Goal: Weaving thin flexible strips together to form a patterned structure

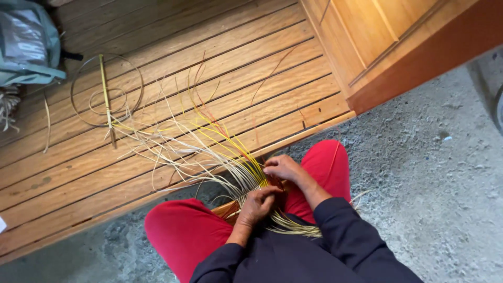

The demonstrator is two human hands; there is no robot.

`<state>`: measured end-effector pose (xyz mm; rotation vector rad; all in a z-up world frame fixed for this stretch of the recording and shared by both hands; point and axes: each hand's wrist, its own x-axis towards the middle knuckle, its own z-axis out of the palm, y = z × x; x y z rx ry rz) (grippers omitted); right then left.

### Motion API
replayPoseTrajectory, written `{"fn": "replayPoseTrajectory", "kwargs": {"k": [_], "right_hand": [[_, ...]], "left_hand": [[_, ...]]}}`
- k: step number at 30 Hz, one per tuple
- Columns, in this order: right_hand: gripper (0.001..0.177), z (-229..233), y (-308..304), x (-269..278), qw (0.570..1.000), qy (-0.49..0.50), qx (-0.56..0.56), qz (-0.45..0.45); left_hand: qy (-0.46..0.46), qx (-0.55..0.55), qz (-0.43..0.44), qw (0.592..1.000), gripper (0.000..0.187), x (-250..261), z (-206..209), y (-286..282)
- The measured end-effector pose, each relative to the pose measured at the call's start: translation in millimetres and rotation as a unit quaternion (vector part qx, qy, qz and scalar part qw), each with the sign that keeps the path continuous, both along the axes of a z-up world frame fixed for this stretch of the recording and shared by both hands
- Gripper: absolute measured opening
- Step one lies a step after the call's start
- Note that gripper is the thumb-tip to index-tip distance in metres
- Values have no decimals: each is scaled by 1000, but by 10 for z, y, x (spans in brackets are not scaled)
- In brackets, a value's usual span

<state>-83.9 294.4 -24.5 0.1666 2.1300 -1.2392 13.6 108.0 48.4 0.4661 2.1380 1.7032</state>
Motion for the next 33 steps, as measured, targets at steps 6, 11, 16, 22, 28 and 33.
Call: {"fn": "replayPoseTrajectory", "kwargs": {"k": [6, 11, 16, 22, 28, 33], "right_hand": [[34, -93, 5, 120, 991, -25, -11, -132], [24, 163, 5, 109, 974, -92, -6, -207], [13, 399, 10, 73, 956, -151, -12, -252], [9, 441, -74, 34, 978, -108, 132, -116], [19, 218, -6, 11, 981, -96, 124, -110], [27, 532, 30, 130, 985, -107, 97, -94]], "left_hand": [[165, -75, 99, 978, 22, -639, 454, -14], [306, -371, -29, 877, 26, -954, -121, 137], [215, -450, -122, 858, 29, -1074, -853, 89], [205, -405, -134, 881, 20, -1062, -453, 30], [223, -448, -135, 855, 21, -1030, -650, 74], [-10, -513, -177, 840, 78, -1242, 58, 344]]}}
